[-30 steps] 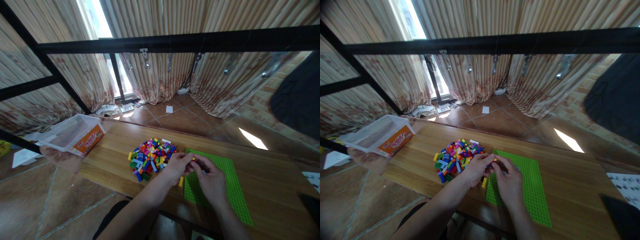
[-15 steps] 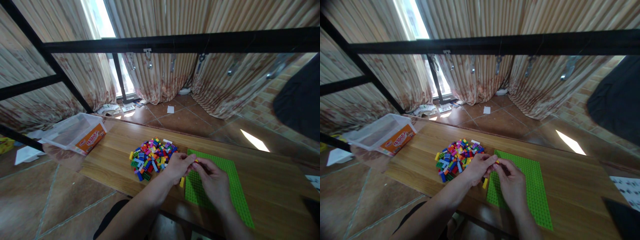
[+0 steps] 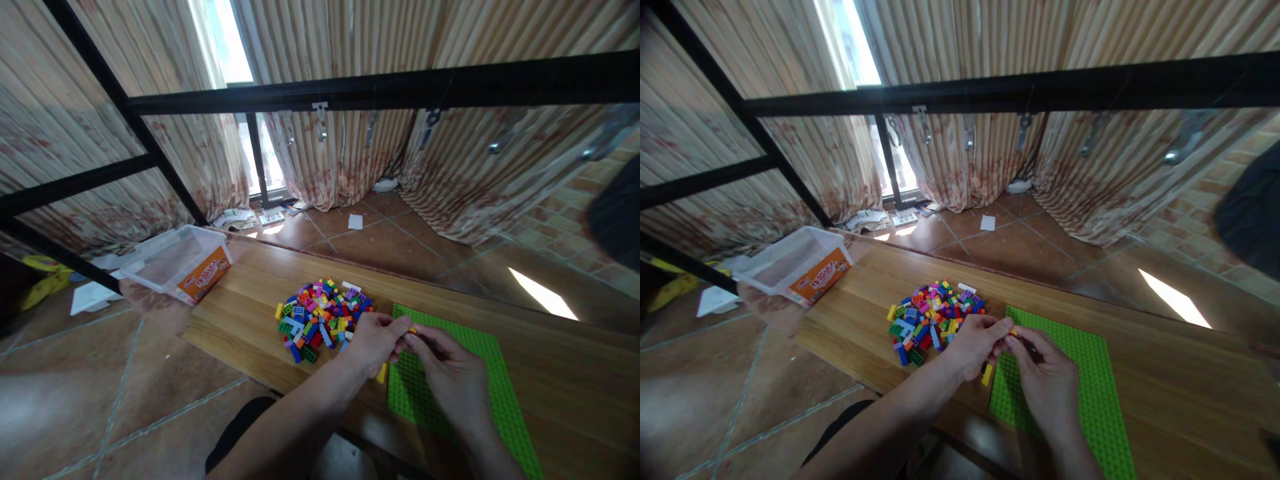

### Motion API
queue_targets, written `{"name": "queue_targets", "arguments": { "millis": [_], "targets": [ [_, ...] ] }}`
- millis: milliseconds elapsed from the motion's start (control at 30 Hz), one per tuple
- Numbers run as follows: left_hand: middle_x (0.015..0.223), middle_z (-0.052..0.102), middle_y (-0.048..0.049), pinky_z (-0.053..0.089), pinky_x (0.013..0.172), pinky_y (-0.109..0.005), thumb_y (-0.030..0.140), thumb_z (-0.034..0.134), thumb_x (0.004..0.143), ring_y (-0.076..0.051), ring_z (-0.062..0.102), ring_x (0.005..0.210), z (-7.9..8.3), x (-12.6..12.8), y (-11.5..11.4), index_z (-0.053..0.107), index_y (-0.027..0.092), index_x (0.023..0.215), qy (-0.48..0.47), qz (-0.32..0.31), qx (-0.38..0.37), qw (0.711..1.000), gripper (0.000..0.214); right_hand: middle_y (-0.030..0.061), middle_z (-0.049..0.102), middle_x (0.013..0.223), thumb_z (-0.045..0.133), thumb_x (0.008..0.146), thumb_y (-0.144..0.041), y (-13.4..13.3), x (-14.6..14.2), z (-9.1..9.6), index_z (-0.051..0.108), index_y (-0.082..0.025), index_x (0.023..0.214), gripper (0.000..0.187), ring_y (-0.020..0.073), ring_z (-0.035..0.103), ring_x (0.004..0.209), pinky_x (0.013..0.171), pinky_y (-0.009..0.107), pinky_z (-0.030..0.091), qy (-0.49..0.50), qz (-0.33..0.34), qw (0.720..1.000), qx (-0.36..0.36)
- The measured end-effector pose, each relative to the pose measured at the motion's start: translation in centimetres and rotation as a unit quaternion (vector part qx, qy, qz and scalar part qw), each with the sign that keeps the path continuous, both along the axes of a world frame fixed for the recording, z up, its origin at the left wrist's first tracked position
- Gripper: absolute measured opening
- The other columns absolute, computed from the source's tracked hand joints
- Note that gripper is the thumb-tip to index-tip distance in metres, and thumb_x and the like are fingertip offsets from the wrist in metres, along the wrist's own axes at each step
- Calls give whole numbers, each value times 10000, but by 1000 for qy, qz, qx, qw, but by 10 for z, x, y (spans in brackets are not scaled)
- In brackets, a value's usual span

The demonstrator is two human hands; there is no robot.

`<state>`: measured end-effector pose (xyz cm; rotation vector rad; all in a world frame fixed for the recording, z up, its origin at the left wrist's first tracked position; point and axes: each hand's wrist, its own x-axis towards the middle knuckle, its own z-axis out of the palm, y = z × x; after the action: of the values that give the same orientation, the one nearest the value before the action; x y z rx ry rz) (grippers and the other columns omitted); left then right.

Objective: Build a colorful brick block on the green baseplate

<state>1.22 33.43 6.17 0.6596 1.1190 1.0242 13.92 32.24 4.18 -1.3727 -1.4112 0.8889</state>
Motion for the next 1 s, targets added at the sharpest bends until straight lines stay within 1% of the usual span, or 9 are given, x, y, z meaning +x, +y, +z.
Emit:
{"name": "queue_targets", "arguments": {
  "millis": [167, 267, 367, 500, 600, 800, 1000],
  "targets": [
    [445, 468, 46, 281, 354, -187, 435, 667, 808, -41, 368, 355, 0, 3, -1, 540, 141, 572, -16, 7, -6, 1000, 398, 55, 751, 877, 716, 711, -534, 0, 4, 2, 752, -238, 905, 356, 230, 695, 809, 775, 379, 544, -20, -6, 999, -34],
    [447, 475, 39, 293, 358, -188, 466, 677, 796, -44, 373, 362, -1, 5, -2, 542, 138, 566, -19, 19, -12, 1000, 422, 57, 749, 860, 705, 714, -541, 0, 4, 2, 750, -234, 910, 366, 229, 699, 796, 763, 375, 554, -23, -13, 999, -29],
    [446, 478, 38, 294, 353, -189, 484, 692, 775, -46, 371, 359, -2, 5, -2, 538, 140, 562, -9, 28, -11, 1000, 433, 56, 749, 888, 694, 718, -545, -1, 3, 2, 748, -234, 921, 375, 224, 700, 811, 770, 369, 560, -37, -13, 999, -18],
    [428, 455, 50, 287, 333, -185, 407, 661, 805, -47, 358, 337, -2, 6, -3, 519, 149, 549, 0, 38, 1, 999, 390, 55, 750, 906, 690, 722, -546, 0, 4, 3, 745, -229, 937, 387, 220, 701, 829, 791, 364, 562, -52, -1, 998, -24],
    [421, 450, 51, 287, 323, -184, 352, 624, 828, -50, 356, 329, -3, 7, -3, 522, 151, 552, -4, 42, 4, 999, 356, 57, 751, 901, 693, 723, -542, 1, 4, 3, 743, -227, 942, 387, 223, 704, 827, 784, 361, 566, -52, -6, 998, -23],
    [415, 446, 50, 294, 316, -183, 307, 590, 845, -51, 353, 319, -2, 8, -3, 524, 150, 543, 5, 40, 9, 999, 347, 56, 754, 911, 697, 727, -541, 0, 7, 1, 743, -231, 954, 387, 221, 711, 821, 779, 359, 573, -52, -5, 998, -29],
    [408, 450, 50, 283, 305, -176, 258, 566, 860, -48, 347, 314, 3, 6, -5, 511, 154, 535, 4, 44, -2, 999, 345, 56, 751, 875, 697, 732, -542, -1, 6, 1, 742, -227, 942, 381, 222, 706, 807, 776, 373, 576, -43, 3, 999, -15]
  ]
}}
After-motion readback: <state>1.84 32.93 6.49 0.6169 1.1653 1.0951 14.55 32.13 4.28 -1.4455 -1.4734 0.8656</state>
